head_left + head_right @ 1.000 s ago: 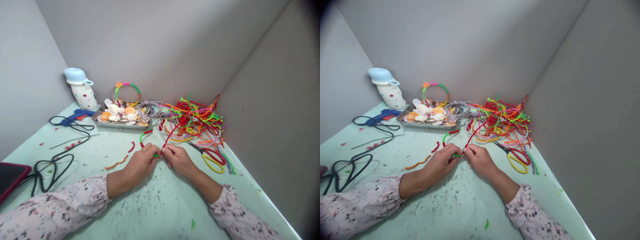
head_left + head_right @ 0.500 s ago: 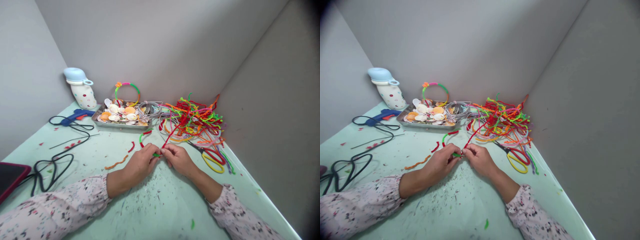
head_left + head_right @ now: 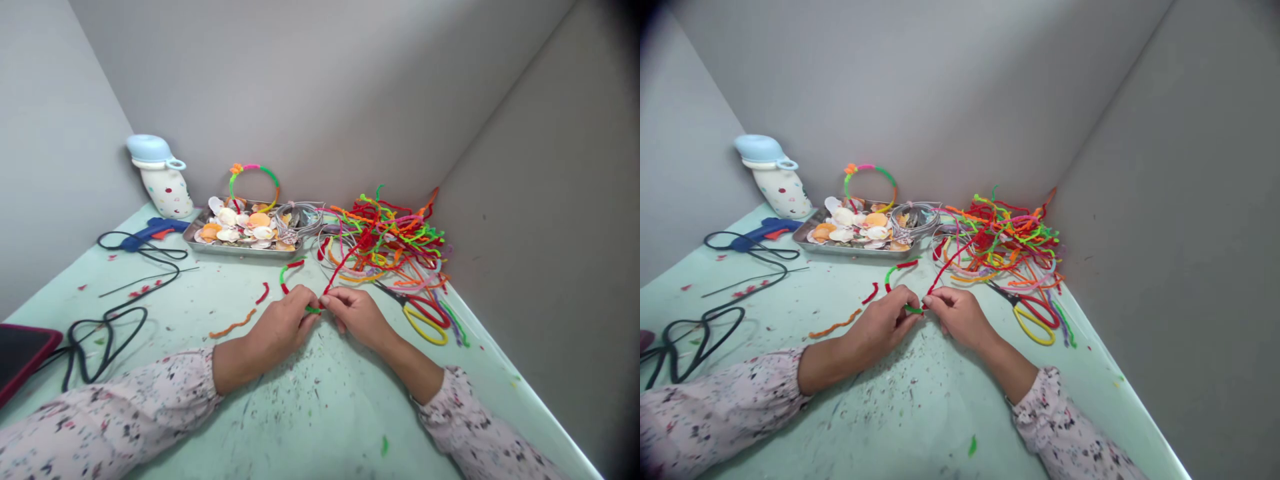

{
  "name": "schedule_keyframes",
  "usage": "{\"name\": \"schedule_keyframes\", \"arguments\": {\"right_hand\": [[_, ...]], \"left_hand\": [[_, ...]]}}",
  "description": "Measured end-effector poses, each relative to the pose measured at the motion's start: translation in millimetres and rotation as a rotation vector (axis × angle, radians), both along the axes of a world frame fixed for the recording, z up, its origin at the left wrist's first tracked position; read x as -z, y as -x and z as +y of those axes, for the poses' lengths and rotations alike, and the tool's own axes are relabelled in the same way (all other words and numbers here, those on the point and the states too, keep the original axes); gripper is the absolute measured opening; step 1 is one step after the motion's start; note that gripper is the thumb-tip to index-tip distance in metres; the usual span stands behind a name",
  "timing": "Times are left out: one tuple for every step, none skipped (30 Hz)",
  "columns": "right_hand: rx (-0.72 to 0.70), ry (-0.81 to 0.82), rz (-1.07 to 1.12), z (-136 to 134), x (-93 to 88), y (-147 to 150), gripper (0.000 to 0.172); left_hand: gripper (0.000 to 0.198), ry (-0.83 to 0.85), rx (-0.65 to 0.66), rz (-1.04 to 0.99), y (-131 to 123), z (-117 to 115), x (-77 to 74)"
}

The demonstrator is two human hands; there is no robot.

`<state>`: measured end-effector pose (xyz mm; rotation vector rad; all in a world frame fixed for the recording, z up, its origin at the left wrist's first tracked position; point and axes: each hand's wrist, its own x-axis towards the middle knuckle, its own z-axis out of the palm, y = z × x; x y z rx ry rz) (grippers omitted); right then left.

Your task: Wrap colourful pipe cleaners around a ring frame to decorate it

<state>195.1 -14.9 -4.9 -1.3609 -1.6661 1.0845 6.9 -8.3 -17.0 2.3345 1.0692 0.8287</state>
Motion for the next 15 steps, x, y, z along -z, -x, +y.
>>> {"name": "schedule_keyframes", "arguments": {"right_hand": [[0.003,0.011,0.001,0.2,0.0,0.1,0.026],[0.005,0.021,0.003,0.4,-0.1,0.3,0.025],[0.006,0.033,0.004,0.6,-0.2,0.6,0.025],[0.007,0.045,0.005,0.8,-0.4,1.0,0.025],[0.009,0.057,0.006,0.9,-0.7,1.4,0.025],[0.012,0.069,0.007,0.9,-1.1,1.8,0.025],[0.015,0.080,0.009,1.0,-1.5,2.1,0.026],[0.019,0.090,0.010,1.0,-1.8,2.4,0.026],[0.021,0.100,0.012,1.0,-2.1,2.7,0.026],[0.021,0.106,0.013,1.0,-2.3,3.0,0.027],[0.020,0.110,0.014,1.1,-2.4,3.2,0.027],[0.017,0.111,0.011,1.1,-2.5,3.4,0.027],[0.015,0.111,0.008,1.0,-2.5,3.6,0.028],[0.010,0.109,0.005,1.0,-2.6,3.8,0.028],[0.006,0.106,0.003,0.9,-2.7,3.9,0.028]], "left_hand": [[0.013,-0.006,0.001,0.000,-0.2,-0.1,-0.8],[0.014,-0.007,0.002,0.003,-0.4,-0.3,-1.7],[0.015,-0.004,0.004,0.008,-0.6,-0.4,-2.6],[0.016,-0.001,0.005,0.016,-0.8,-0.5,-3.3],[0.017,0.000,0.006,0.023,-0.8,-0.5,-3.8],[0.017,-0.004,0.007,0.030,-0.8,-0.3,-4.0],[0.017,-0.012,0.008,0.036,-0.7,-0.1,-3.8],[0.017,-0.023,0.009,0.040,-0.5,0.2,-3.3],[0.017,-0.035,0.008,0.044,-0.3,0.6,-2.6],[0.018,-0.047,0.008,0.047,0.0,0.9,-1.9],[0.018,-0.058,0.008,0.051,0.2,1.2,-1.3],[0.018,-0.069,0.010,0.052,0.4,1.5,-0.9],[0.018,-0.079,0.014,0.052,0.5,1.6,-0.7],[0.018,-0.086,0.020,0.052,0.6,1.7,-0.8],[0.018,-0.090,0.027,0.053,0.7,1.7,-1.0]]}}
